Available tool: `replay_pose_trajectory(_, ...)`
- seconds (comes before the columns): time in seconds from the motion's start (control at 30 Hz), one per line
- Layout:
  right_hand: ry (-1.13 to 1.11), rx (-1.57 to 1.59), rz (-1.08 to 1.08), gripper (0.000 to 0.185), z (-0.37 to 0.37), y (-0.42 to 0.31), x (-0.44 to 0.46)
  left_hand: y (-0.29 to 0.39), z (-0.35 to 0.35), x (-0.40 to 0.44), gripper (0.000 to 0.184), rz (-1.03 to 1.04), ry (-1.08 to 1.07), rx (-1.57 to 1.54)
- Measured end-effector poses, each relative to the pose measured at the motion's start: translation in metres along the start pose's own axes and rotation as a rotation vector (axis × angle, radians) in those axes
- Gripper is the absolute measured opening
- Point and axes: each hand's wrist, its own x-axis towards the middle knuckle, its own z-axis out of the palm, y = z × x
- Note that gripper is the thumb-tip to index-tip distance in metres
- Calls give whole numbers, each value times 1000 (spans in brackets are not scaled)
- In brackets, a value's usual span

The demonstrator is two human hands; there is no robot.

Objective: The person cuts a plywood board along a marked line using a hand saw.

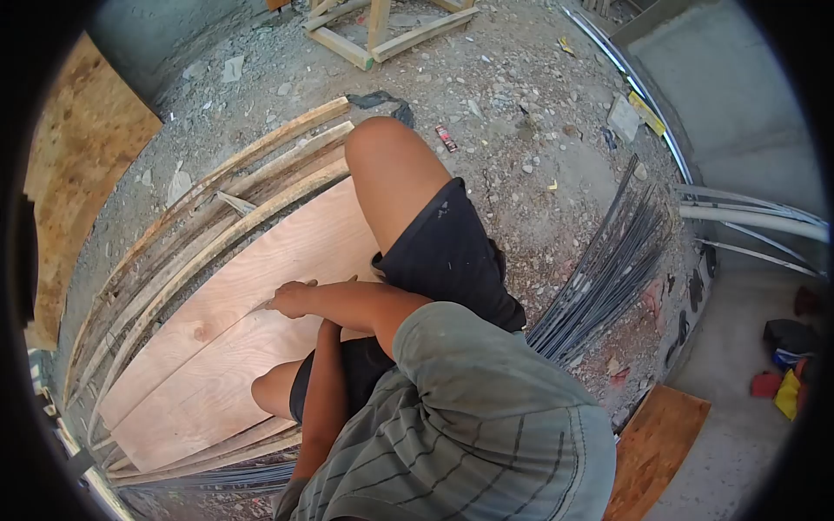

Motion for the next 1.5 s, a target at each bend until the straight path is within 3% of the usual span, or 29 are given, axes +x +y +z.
replay_pose_trajectory(0.13, -83, -82, -63, 74, -16, -9, -2, 6, 12, 21, 60, 27, 59, 207)
replay_pose_trajectory(0.2, -136, -59, 6, 82, -21, -14, -5, 38, 18, 12, 58, 74, -12, -218)
replay_pose_trajectory(0.3, -149, -45, -8, 82, -30, -25, -16, 74, 16, 8, 58, -22, 60, -257)
replay_pose_trajectory(0.33, -162, -51, -34, 82, -17, -17, -2, 82, 14, 14, 58, 20, 122, 0)
replay_pose_trajectory(0.4, -151, -79, -96, 81, -7, -13, 2, 71, 18, 18, 60, -14, 182, 120)
replay_pose_trajectory(0.43, -143, -59, -116, 81, -9, -11, 2, 56, 21, 24, 62, -71, 175, -25)
replay_pose_trajectory(0.5, -184, -56, -183, 82, -14, -6, 3, -2, 49, 31, 65, -32, 279, 17)
replay_pose_trajectory(0.57, -218, -53, -238, 84, -23, -2, 2, 15, 40, 28, 69, 11, 369, 69)
replay_pose_trajectory(0.67, -228, -73, -385, 87, -33, 16, 7, 57, 37, 38, 84, -237, 501, 210)
replay_pose_trajectory(0.73, -150, -32, -516, 88, -20, 37, 26, 66, 47, 62, 102, -749, 582, -159)
replay_pose_trajectory(0.77, -201, -44, -581, 88, -28, 37, 26, 70, 51, 74, 102, -783, 648, -199)
replay_pose_trajectory(0.83, -299, -4, -553, 87, -53, 36, 25, 78, 56, 98, 121, -1006, 780, -162)
replay_pose_trajectory(0.97, -215, 90, -552, 77, -44, 76, 44, 94, 64, 120, 126, -1143, 1013, -279)
replay_pose_trajectory(1.07, -202, 137, -638, 73, -43, 103, 50, 104, 63, 118, 132, -1131, 980, -227)
replay_pose_trajectory(1.2, -235, 53, -636, 68, -35, 108, 55, 101, 66, 120, 131, -1143, 1008, -253)
replay_pose_trajectory(1.4, -142, 119, -676, 66, -23, 118, 69, 78, 72, 124, 100, -1080, 1235, -284)
replay_pose_trajectory(1.5, -192, 65, -645, 67, -23, 105, 52, 46, 71, 108, 84, -1143, 1698, -370)
